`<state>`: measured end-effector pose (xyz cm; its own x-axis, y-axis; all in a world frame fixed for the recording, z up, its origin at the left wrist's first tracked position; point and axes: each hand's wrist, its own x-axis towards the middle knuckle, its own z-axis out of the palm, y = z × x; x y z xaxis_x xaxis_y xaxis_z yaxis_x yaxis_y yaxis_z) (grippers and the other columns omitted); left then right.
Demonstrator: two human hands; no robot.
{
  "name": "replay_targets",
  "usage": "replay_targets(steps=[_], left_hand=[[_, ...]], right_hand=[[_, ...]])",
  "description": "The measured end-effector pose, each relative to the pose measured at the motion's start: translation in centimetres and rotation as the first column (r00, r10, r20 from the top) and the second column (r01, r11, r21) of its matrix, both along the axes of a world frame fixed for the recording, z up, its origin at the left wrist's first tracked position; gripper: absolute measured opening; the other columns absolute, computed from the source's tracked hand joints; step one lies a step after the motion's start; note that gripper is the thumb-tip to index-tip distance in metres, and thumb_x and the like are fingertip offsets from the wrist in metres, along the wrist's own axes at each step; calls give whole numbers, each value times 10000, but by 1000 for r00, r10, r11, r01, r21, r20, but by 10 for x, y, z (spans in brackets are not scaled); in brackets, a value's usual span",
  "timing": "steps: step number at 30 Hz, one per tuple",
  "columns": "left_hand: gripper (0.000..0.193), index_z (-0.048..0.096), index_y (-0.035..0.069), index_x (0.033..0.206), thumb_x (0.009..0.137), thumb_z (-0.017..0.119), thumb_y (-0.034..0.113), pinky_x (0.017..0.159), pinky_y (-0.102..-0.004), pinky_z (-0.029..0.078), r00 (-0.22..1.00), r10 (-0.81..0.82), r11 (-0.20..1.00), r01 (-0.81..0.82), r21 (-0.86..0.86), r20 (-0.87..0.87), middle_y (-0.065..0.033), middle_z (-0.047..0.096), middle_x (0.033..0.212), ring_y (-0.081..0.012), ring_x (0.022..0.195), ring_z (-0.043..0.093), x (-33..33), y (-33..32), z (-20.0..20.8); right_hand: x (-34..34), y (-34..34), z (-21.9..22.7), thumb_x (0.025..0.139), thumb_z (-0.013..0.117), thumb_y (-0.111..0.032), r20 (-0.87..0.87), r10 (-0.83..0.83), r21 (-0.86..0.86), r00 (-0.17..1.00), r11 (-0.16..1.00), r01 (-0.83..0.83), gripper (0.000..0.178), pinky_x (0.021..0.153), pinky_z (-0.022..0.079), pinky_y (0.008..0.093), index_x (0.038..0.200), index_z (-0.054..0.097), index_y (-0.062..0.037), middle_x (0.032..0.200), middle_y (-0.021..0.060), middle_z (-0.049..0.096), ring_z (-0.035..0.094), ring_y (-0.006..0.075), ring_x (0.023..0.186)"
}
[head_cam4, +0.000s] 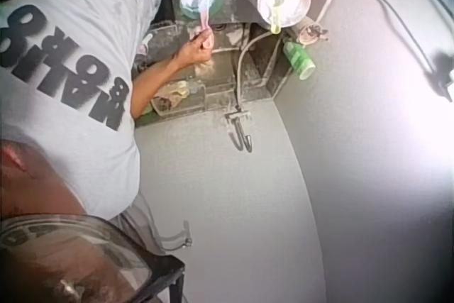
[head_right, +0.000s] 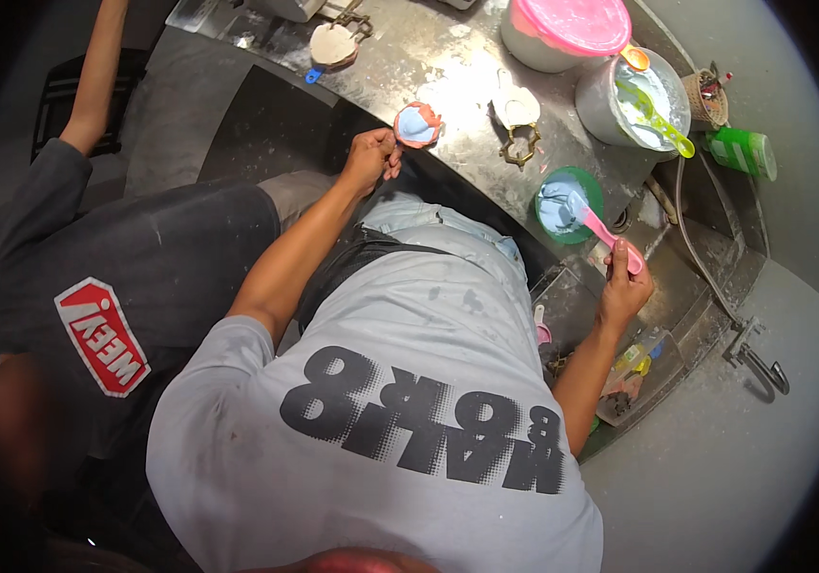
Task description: The person mixes paste in a bowl with a spatula, applies the mixture onto a dental impression tray, washes the bowl and spatula in the sink, and separates the dental cast from the impression tray under running water.
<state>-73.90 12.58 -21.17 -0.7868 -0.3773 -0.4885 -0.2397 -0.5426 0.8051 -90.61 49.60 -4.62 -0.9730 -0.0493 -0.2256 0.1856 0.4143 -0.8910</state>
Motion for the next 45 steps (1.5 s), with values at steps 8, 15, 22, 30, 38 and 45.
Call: replay_targets(steps=[8, 15, 22, 30, 38, 45], left_hand=[[337, 520, 21, 776, 1025, 461, 239, 393, -219, 379, 999, -39, 999, 39, -28, 29, -45, 515, 594, -120, 440, 502, 3, 0, 13], [330, 541, 2, 803, 1026, 459, 231, 394, -222, 377, 996, -74, 997, 75, -24, 40, -47, 515, 591, -127, 442, 502, -4, 6, 20], [327, 553, -14, 800, 1016, 492, 224, 393, -219, 376, 992, -123, 991, 123, -58, 8, -46, 528, 576, -113, 431, 503, -18, 10, 46], [283, 577, -13, 879, 1019, 480, 213, 394, -209, 372, 954, -287, 958, 285, -44, -81, -48, 558, 594, -105, 438, 510, -54, 27, 93], [293, 593, -4, 910, 1019, 485, 245, 380, -211, 365, 887, -424, 903, 429, -14, -185, -36, 570, 604, -104, 441, 529, -97, 65, 123], [287, 590, -9, 919, 1023, 473, 232, 386, -212, 378, 861, -428, 891, 452, 28, -276, -43, 569, 614, -109, 457, 542, -109, 81, 138]], right_hand=[[11, -26, 4, 893, 692, -174, -299, 315, 435, 901, 885, -166, 192, 627, 467, 248, 993, 725, -13, 772, 44, 678, 579, 91, 673], [12, -11, -31, 900, 692, -204, 50, 112, 164, 992, 979, -119, 211, 548, 407, 225, 962, 724, -5, 683, 30, 640, 522, 63, 593], [-3, -1, -32, 921, 660, -194, 538, 28, -358, 843, 912, 198, 163, 435, 304, 198, 865, 625, -46, 654, 9, 571, 436, 52, 495], [-14, 15, -30, 955, 605, -193, 586, 123, -588, 801, 745, 315, 156, 427, 293, 204, 881, 590, -56, 676, 19, 553, 411, 55, 488], [6, -38, 52, 956, 612, -173, -47, -26, -499, 999, 866, -1, 183, 480, 303, 184, 970, 662, 2, 695, 40, 597, 429, 46, 523], [22, -72, 64, 872, 704, -80, -642, 189, 94, 744, 981, -168, 135, 611, 477, 258, 958, 696, 23, 800, 112, 686, 630, 161, 676]])
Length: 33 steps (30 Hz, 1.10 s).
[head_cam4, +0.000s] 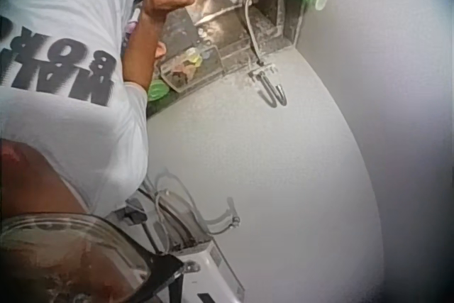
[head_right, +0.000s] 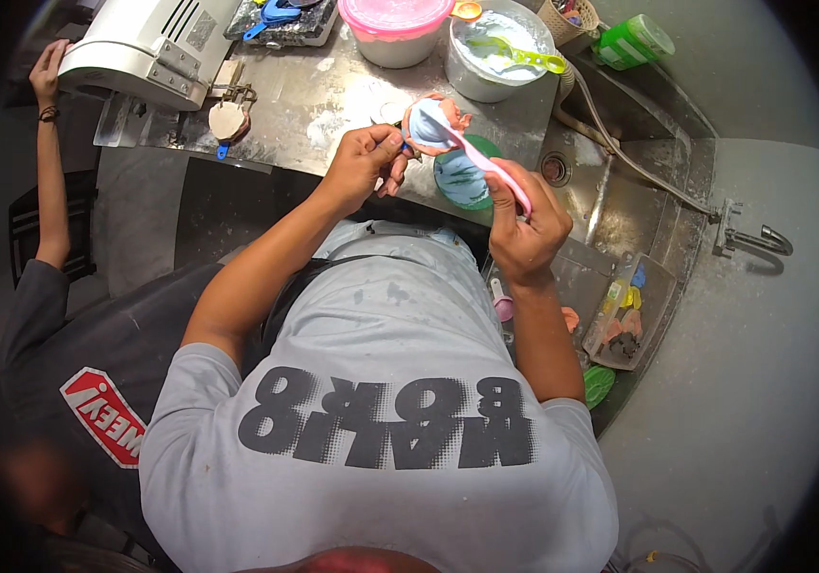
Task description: The person mixes paste in a bowl with a spatula, applies the mixture onto a dental impression tray, washes the bowl and spatula in the sink, and separates the dental cast from the impression tray under running water.
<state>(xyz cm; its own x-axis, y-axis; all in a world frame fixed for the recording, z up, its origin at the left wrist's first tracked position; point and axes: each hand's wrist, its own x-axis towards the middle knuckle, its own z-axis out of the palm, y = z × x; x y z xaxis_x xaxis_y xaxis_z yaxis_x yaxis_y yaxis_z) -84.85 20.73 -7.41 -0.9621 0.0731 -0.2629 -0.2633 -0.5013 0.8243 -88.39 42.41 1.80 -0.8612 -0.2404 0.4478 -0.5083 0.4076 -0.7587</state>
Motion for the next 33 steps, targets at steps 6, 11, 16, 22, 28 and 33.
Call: replay_targets(steps=[6, 11, 16, 22, 28, 33], left_hand=[[277, 589, -16, 929, 1021, 479, 220, 399, -218, 391, 999, 41, 999, -41, 2, -17, -47, 573, 629, -110, 474, 548, 1, -2, 1], [267, 589, -17, 932, 1016, 492, 217, 414, -221, 393, 995, 98, 995, -98, -26, -4, -44, 576, 642, -110, 489, 548, 11, -15, 1], [277, 590, -7, 898, 1020, 482, 216, 418, -216, 403, 980, 200, 966, -196, -167, 8, -62, 581, 646, -117, 494, 556, 41, -51, -31], [290, 582, -2, 866, 1021, 479, 220, 405, -214, 397, 928, 356, 908, -318, -273, 104, -62, 584, 643, -121, 477, 553, 96, -79, -96], [312, 564, 13, 841, 1015, 490, 262, 408, -217, 406, 823, 546, 815, -479, -326, 154, -56, 573, 639, -124, 483, 560, 118, -92, -144], [310, 560, 7, 841, 1018, 485, 250, 410, -216, 409, 837, 535, 833, -500, -235, 114, -59, 571, 643, -122, 488, 562, 115, -86, -147]], right_hand=[[3, 0, 3, 866, 703, -54, -16, 19, 20, 1000, 1000, -18, 124, 609, 477, 256, 961, 695, 25, 813, 113, 688, 630, 155, 679], [2, 5, 4, 898, 681, -86, 198, -12, -233, 980, 971, 59, 144, 602, 453, 207, 1004, 700, 10, 810, 63, 679, 585, 91, 666], [-10, 38, -19, 924, 664, -141, 365, -106, -220, 925, 956, 197, 189, 577, 406, 174, 1031, 687, 12, 761, 10, 640, 549, 48, 657], [-9, 55, -34, 932, 657, -153, 469, -93, -199, 878, 958, 208, 204, 565, 376, 168, 1031, 682, 24, 743, -3, 608, 517, 44, 640], [-13, 50, -41, 936, 652, -156, 526, -133, -145, 840, 959, 243, 217, 567, 368, 168, 1035, 677, 35, 750, 4, 604, 509, 51, 643], [-13, 37, -40, 934, 656, -163, 488, -161, -108, 858, 964, 242, 218, 565, 366, 170, 1028, 679, 32, 754, 9, 607, 509, 50, 647]])
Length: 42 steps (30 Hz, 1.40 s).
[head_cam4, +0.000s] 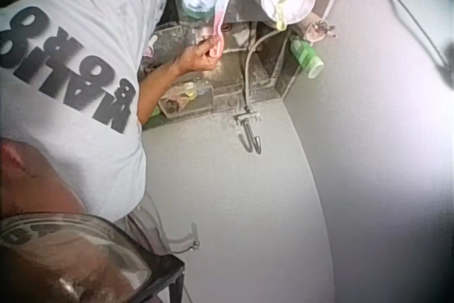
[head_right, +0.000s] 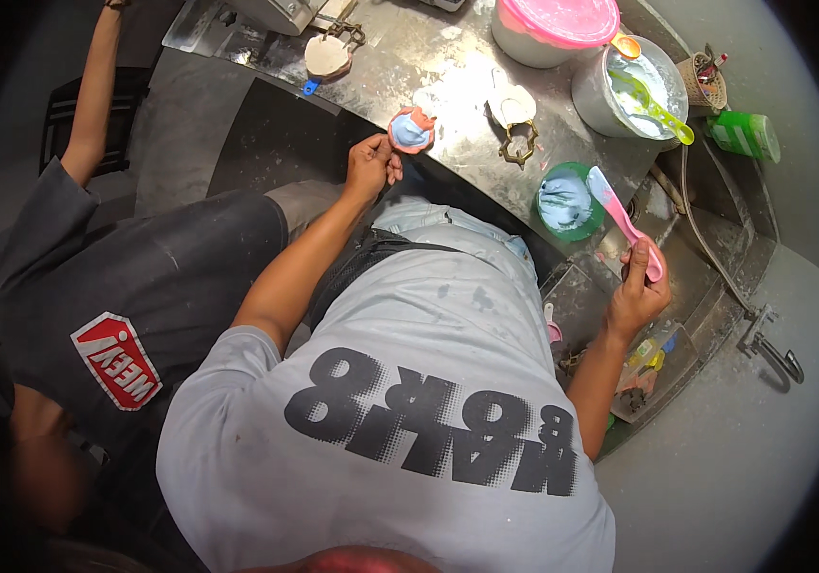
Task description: The person mixes paste in a bowl with a spatula, applies the mixture onto a dental impression tray, washes the bowl and spatula in the sink, and separates the dental cast from the impression tray under running water.
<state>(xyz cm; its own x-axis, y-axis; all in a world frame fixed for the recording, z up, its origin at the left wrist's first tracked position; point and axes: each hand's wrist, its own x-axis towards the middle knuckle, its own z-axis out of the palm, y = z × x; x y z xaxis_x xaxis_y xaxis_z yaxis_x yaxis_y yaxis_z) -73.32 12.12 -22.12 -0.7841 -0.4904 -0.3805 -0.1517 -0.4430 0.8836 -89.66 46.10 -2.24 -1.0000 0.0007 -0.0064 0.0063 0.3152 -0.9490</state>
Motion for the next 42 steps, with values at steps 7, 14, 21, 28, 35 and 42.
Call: replay_targets(steps=[7, 14, 21, 28, 35, 42], left_hand=[[339, 569, 9, 816, 1015, 486, 270, 419, -219, 415, 1000, 16, 999, -15, -29, 20, -61, 571, 637, -134, 495, 572, -2, -5, -13], [332, 567, 9, 831, 1013, 486, 275, 428, -229, 425, 999, 6, 999, -5, 40, -36, -63, 571, 647, -155, 507, 580, -1, 1, -12], [304, 547, 19, 808, 1023, 466, 219, 422, -241, 430, 1000, 5, 994, -3, 112, -25, -67, 558, 645, -168, 505, 582, -5, 0, -14], [307, 544, 24, 794, 1020, 470, 219, 415, -244, 423, 999, 42, 992, -42, 115, 4, -65, 557, 626, -167, 484, 570, 4, 4, -6], [277, 550, 28, 786, 1007, 490, 183, 403, -231, 411, 997, 24, 996, -30, 83, 69, -62, 565, 618, -143, 477, 569, 1, 5, 16], [318, 569, 0, 846, 1031, 447, 228, 403, -222, 400, 1000, -12, 1000, 12, 6, 25, -57, 552, 623, -132, 473, 551, 4, -11, 39]], right_hand=[[-2, 0, -5, 928, 668, -174, 25, 15, 6, 1000, 1000, -16, 220, 560, 363, 172, 1012, 682, 28, 750, 13, 607, 514, 52, 651], [5, 11, -9, 927, 668, -173, 40, 13, 30, 999, 999, -14, 224, 563, 368, 173, 1009, 682, 35, 748, 12, 610, 522, 55, 653], [4, 21, -22, 920, 676, -171, 3, 70, 242, 998, 968, -69, 222, 602, 402, 193, 1002, 688, 35, 742, 3, 615, 538, 60, 672], [1, 26, -24, 920, 676, -168, 13, 128, 234, 992, 964, -127, 222, 625, 420, 202, 1009, 687, 34, 749, 11, 622, 547, 63, 684], [2, 39, -21, 911, 683, -164, -29, 153, 296, 988, 945, -138, 189, 629, 456, 216, 996, 712, 3, 769, 17, 652, 564, 72, 680], [0, 18, -18, 880, 690, -125, -145, 323, 500, 935, 840, -212, 171, 651, 485, 254, 990, 710, 4, 784, 78, 682, 609, 118, 680]])
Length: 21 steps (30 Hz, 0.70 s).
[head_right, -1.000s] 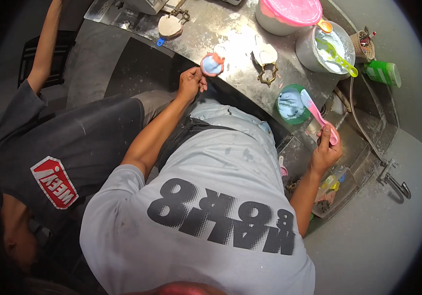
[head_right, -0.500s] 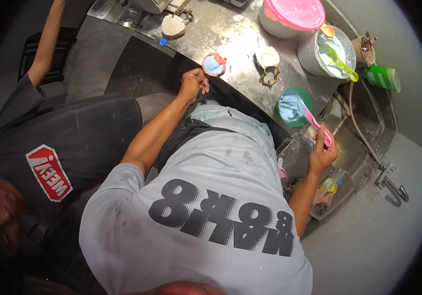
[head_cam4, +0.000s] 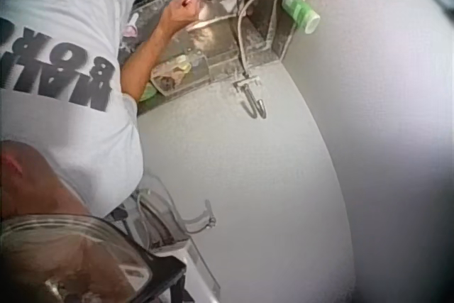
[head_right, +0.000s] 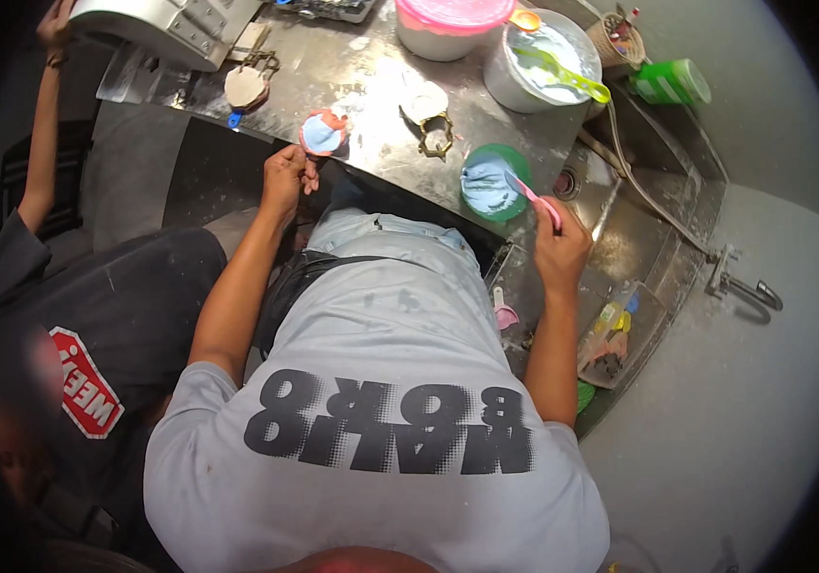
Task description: The person mixes paste in a bowl with a spatula, applies the mixture onto a dental impression tray, washes the bowl and spatula in the sink, and separates the dental cast from the impression tray under running water.
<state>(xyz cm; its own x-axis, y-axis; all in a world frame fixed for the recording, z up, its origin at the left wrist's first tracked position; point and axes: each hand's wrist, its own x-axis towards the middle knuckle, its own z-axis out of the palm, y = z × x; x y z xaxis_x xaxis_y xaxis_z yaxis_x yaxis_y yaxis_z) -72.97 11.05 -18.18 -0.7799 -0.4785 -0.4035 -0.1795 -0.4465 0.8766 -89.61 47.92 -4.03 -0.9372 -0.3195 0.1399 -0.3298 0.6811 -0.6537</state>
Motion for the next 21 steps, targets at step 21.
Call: replay_targets(steps=[21], left_hand=[[340, 555, -23, 853, 1032, 444, 243, 426, -241, 404, 998, -46, 998, 48, 40, -47, -61, 530, 628, -145, 468, 515, -12, 19, 9]], right_hand=[[-8, -1, 4, 828, 699, -62, 125, 270, -10, 955, 963, -270, 140, 583, 428, 339, 965, 707, -32, 719, 126, 607, 564, 250, 627]])
